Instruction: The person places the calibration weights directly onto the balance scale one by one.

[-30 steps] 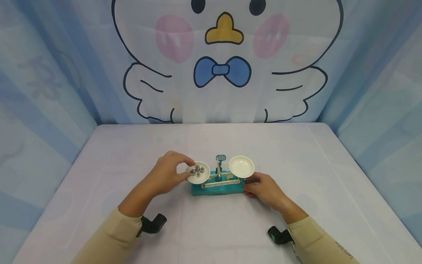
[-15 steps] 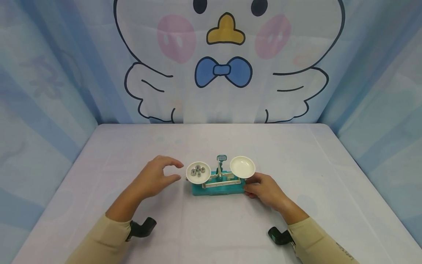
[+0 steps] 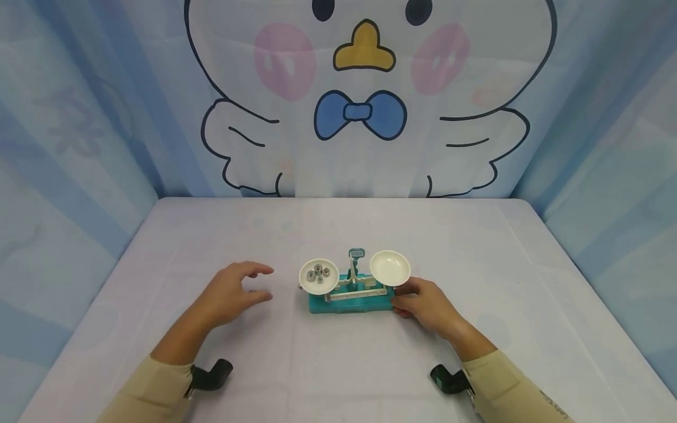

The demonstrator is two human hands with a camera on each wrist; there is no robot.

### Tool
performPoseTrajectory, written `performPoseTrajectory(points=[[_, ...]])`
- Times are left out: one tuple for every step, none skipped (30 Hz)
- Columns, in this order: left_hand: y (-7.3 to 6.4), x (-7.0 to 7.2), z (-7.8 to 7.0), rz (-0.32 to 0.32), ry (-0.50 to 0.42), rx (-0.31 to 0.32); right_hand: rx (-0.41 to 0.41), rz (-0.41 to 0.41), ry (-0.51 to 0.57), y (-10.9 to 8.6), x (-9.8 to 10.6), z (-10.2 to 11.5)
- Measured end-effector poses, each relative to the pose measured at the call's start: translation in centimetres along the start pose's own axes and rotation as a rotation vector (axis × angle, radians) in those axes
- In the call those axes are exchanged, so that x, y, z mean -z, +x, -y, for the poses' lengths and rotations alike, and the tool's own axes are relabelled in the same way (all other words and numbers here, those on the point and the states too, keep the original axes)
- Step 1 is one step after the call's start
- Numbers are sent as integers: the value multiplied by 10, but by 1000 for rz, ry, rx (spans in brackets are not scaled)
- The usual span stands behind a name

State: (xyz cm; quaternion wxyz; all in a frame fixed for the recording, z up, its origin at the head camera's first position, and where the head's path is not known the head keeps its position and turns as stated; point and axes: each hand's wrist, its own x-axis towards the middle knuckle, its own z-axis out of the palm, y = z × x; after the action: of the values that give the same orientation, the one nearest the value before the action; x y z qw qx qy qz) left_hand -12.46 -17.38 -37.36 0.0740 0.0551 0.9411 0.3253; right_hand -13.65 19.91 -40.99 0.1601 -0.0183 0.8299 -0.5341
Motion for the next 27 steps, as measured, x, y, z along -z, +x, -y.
performPoseTrajectory(points=[[0,0,3,2,-4,8,0,-3,-1,0,0,0],[0,-1,6,5,-7,14,0,-6,-6,0,0,0],[-1,-1,9,7,-11,19,1,-8,-10,-1,0,0],[-1,-2,12,8,-15,20,2,-10,-14,-1,0,0],[-1,-2,14,8,-21,21,3,-11,-17,-1,0,0],[-1,-3,17,9,-25,22,4,-11,-19,-2,0,0],[-1,-3,18,11,-27,26,5,-11,-20,-2,0,0],[-1,-4,20,14,-26,37,6,-9,-22,-2,0,0],[-1,-5,21,16,-27,46,7,-10,-23,-2,0,0],[-1,-6,23,18,-27,54,9,-10,-23,-2,-1,0],[-1,-7,24,21,-26,63,10,-9,-23,-2,-1,0],[-1,-8,25,24,-24,69,12,-8,-26,-2,-1,1],[-1,-9,26,25,-25,74,14,-8,-32,-2,-1,1],[0,-10,27,26,-26,74,15,-10,-35,-2,-1,1],[0,-11,28,26,-28,71,15,-11,-40,-2,-1,1],[1,-12,30,23,-27,67,14,-13,-43,-2,-1,1],[1,-13,31,20,-26,65,14,-14,-50,-2,-1,1],[2,-14,32,16,-23,63,13,-17,-57,-2,-1,1],[2,-15,32,11,-22,60,11,-18,-64,-2,-1,2],[2,-15,33,9,-18,56,7,-23,-66,-2,-2,2],[2,-15,33,7,-14,58,6,-24,-74,-2,-2,2],[3,-16,32,6,-11,61,4,-26,-80,-2,-2,3],[3,-16,32,6,-10,65,5,-26,-87,-2,-2,3],[3,-16,32,8,-11,68,3,-28,-90,-3,-3,3],[3,-16,31,11,-11,68,2,-29,-92,-3,-3,4],[3,-16,31,15,-10,67,2,-31,-94,-4,-3,4],[3,-16,30,16,-10,70,4,-31,-97,-4,-3,4]])
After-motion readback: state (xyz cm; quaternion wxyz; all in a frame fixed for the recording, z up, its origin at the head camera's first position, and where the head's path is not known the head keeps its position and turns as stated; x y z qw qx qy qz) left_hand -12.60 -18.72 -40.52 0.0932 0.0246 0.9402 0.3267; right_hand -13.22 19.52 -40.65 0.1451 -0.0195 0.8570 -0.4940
